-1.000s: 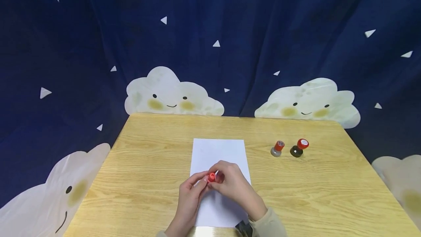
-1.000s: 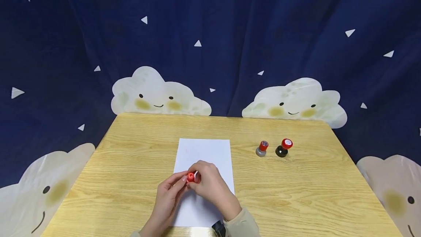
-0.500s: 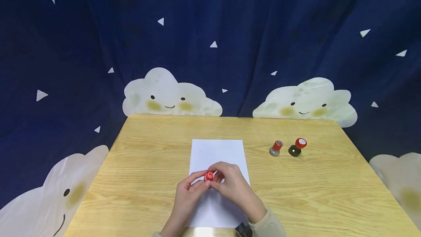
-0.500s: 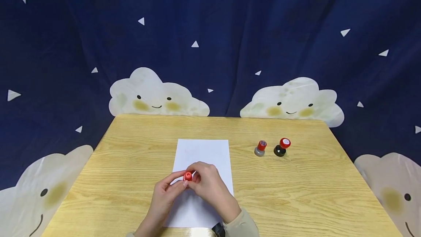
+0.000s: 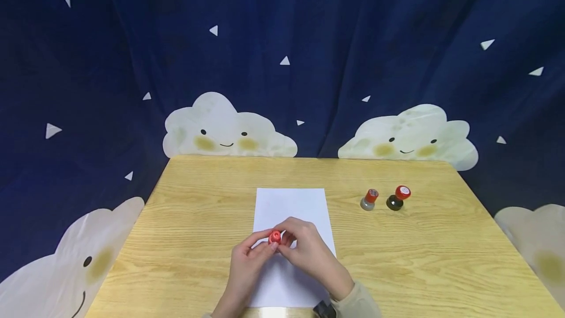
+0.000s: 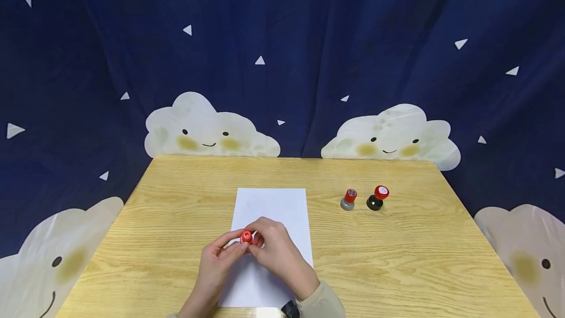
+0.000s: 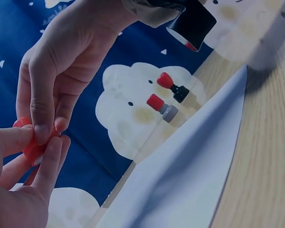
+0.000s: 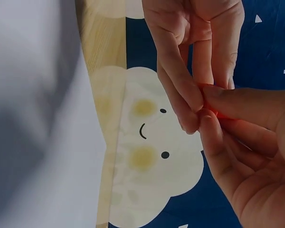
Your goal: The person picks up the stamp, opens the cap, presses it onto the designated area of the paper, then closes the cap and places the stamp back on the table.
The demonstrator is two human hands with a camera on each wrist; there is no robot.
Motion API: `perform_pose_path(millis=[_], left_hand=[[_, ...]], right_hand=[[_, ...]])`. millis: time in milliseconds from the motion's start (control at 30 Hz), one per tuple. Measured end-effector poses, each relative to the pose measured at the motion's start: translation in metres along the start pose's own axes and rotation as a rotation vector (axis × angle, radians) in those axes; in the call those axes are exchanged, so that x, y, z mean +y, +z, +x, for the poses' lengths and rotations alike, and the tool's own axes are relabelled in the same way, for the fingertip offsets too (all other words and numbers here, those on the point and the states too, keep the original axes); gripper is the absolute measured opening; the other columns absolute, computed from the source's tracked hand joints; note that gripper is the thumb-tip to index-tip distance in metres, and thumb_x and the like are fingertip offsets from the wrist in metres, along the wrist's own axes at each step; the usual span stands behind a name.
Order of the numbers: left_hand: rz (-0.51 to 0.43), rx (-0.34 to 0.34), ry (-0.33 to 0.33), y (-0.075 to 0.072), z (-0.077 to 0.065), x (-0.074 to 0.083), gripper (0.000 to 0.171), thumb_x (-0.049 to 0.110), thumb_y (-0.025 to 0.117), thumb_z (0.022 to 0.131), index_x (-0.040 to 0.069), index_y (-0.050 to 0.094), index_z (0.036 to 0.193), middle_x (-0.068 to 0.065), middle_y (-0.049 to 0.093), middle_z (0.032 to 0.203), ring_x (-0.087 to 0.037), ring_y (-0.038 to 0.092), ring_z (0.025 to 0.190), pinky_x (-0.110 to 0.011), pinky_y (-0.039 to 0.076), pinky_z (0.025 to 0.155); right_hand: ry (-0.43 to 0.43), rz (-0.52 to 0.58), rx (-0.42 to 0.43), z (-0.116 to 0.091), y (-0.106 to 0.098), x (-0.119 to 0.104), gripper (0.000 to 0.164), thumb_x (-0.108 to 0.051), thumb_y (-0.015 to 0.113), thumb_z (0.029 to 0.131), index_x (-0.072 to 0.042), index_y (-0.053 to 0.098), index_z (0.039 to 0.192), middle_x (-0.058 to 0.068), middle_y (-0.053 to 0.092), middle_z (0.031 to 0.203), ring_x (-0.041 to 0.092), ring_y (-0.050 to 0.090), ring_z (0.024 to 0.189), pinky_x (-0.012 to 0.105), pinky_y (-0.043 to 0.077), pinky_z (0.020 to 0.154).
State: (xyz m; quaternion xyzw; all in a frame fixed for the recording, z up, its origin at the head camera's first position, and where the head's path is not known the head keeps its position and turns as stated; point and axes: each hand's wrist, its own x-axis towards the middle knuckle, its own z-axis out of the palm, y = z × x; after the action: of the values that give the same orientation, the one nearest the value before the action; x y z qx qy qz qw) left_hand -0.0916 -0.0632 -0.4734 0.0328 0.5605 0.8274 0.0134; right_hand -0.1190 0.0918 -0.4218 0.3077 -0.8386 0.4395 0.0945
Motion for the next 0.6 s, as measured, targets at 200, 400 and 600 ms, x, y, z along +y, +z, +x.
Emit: perform_pose_path(millis=[200, 400, 600], left_hand=[[-0.016, 0.065, 0.025, -0.008, 0.003, 0.005, 0.039, 0.003, 0.072, 0.08, -0.011, 0.059, 0.114, -0.029, 0.065, 0.099, -0.024, 0.068, 0.088, -0.036, 0.056, 0.081], [-0.039, 0.165, 0.039, -0.023, 0.008, 0.011, 0.038, 0.001, 0.07, 0.081, -0.011, 0.058, 0.116, -0.021, 0.067, 0.103, -0.023, 0.069, 0.089, -0.036, 0.054, 0.084], [-0.071, 0.277, 0.06, -0.047, 0.017, 0.016, 0.039, -0.002, 0.066, 0.084, -0.014, 0.055, 0.119, -0.01, 0.068, 0.105, -0.019, 0.068, 0.09, -0.033, 0.055, 0.082]], right_hand=[[0.014, -0.029, -0.038, 0.016, 0.006, -0.005, 0.028, 0.007, 0.075, 0.067, -0.008, 0.069, 0.09, -0.003, 0.063, 0.078, 0.01, 0.059, 0.063, 0.02, 0.052, 0.055], [0.035, -0.08, -0.114, 0.038, 0.021, -0.009, 0.03, 0.004, 0.074, 0.07, -0.008, 0.069, 0.097, -0.001, 0.065, 0.085, 0.006, 0.058, 0.066, 0.018, 0.051, 0.057], [-0.026, -0.172, -0.176, 0.067, 0.048, -0.013, 0.028, 0.001, 0.074, 0.074, -0.012, 0.068, 0.098, -0.005, 0.065, 0.09, 0.004, 0.056, 0.069, 0.009, 0.044, 0.059]])
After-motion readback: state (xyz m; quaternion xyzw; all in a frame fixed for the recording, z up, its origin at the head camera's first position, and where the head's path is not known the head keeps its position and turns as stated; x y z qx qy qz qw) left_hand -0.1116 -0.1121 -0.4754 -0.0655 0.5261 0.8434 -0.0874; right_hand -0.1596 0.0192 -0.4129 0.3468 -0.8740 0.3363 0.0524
